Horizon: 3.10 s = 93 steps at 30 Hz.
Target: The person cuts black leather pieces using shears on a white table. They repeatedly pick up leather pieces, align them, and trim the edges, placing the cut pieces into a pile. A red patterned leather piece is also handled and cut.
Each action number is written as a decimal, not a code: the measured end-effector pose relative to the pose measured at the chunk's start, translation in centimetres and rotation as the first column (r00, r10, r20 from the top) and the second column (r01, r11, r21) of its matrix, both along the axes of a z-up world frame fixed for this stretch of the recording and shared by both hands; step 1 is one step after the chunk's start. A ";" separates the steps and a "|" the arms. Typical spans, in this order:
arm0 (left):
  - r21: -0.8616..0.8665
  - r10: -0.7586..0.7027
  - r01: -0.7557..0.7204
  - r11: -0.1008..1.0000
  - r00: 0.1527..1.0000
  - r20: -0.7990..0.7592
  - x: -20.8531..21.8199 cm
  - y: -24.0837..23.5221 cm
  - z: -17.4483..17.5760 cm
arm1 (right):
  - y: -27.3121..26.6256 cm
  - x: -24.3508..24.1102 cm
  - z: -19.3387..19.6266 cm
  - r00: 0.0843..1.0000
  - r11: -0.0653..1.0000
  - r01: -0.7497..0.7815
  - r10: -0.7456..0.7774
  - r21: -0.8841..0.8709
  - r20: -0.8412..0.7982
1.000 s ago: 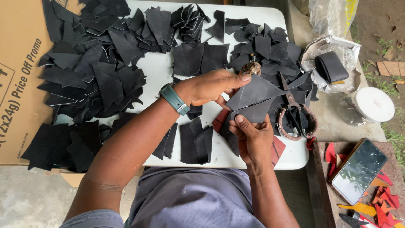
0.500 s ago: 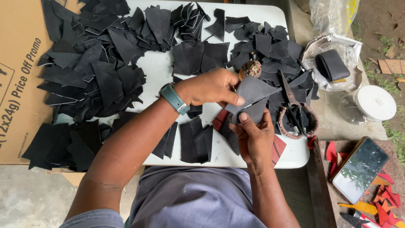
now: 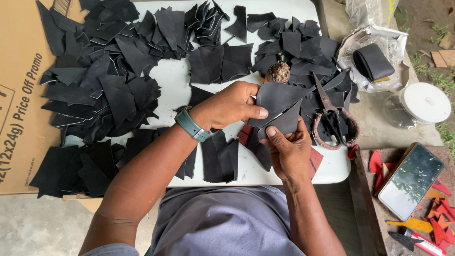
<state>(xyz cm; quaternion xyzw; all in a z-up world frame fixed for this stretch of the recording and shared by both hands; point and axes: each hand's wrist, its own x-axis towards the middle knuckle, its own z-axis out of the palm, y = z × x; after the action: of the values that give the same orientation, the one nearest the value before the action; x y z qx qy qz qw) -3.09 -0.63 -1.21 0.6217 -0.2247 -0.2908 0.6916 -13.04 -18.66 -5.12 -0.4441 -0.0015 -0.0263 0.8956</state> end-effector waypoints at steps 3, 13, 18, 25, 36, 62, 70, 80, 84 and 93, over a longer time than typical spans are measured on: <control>0.015 0.009 -0.009 1.000 1.000 -0.019 -0.1 0.0 0.1 | 0.0 0.0 0.1 1.000 1.000 -0.010 0.010 -0.018 0.013; -0.044 0.089 -0.085 0.995 0.990 0.112 -0.6 -0.5 -1.4 | 0.0 0.0 -0.1 1.000 0.993 0.030 -0.031 -0.114 -0.006; 0.065 0.374 -0.408 0.911 0.880 0.292 -4.3 -1.1 -2.3 | 0.5 0.1 -1.3 0.995 0.984 0.102 -0.099 -0.146 0.029; -0.138 0.122 -0.122 0.983 0.992 -0.013 -3.3 -0.1 -0.4 | -2.2 0.7 -1.2 0.997 0.990 -0.070 0.067 -0.120 -0.032; -0.260 0.226 -0.218 0.941 0.974 0.001 -4.3 -2.5 -1.6 | -3.3 0.5 -1.1 0.999 0.996 -0.017 0.015 -0.088 -0.028; -0.139 0.162 -0.146 0.979 0.981 0.107 -2.7 -4.3 1.3 | -6.9 0.8 0.9 0.999 0.947 0.041 -0.033 -0.320 0.033; -0.353 0.200 -0.192 0.916 0.980 -0.015 -3.4 -5.7 0.2 | -7.3 0.9 0.5 0.994 0.978 0.093 -0.081 -0.185 0.067; -0.071 0.383 -0.391 0.918 0.824 0.417 -4.6 -5.3 2.9 | -6.5 0.3 1.5 0.990 0.982 0.115 -0.100 -0.149 0.104; -0.055 0.437 -0.468 0.882 0.769 0.466 -5.1 -5.8 2.7 | -6.5 0.3 0.2 0.983 0.955 0.164 -0.138 -0.248 0.119; -0.180 0.230 -0.213 0.960 0.970 0.077 -3.6 -6.5 1.4 | -8.6 0.9 1.4 0.996 0.936 0.091 -0.083 -0.340 0.039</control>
<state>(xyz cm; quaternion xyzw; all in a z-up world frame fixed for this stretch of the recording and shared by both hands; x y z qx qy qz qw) -6.69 -7.10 0.18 0.5951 -0.2111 -0.1605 0.7587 -12.14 -27.29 -3.68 -0.5917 0.0029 -0.0706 0.8030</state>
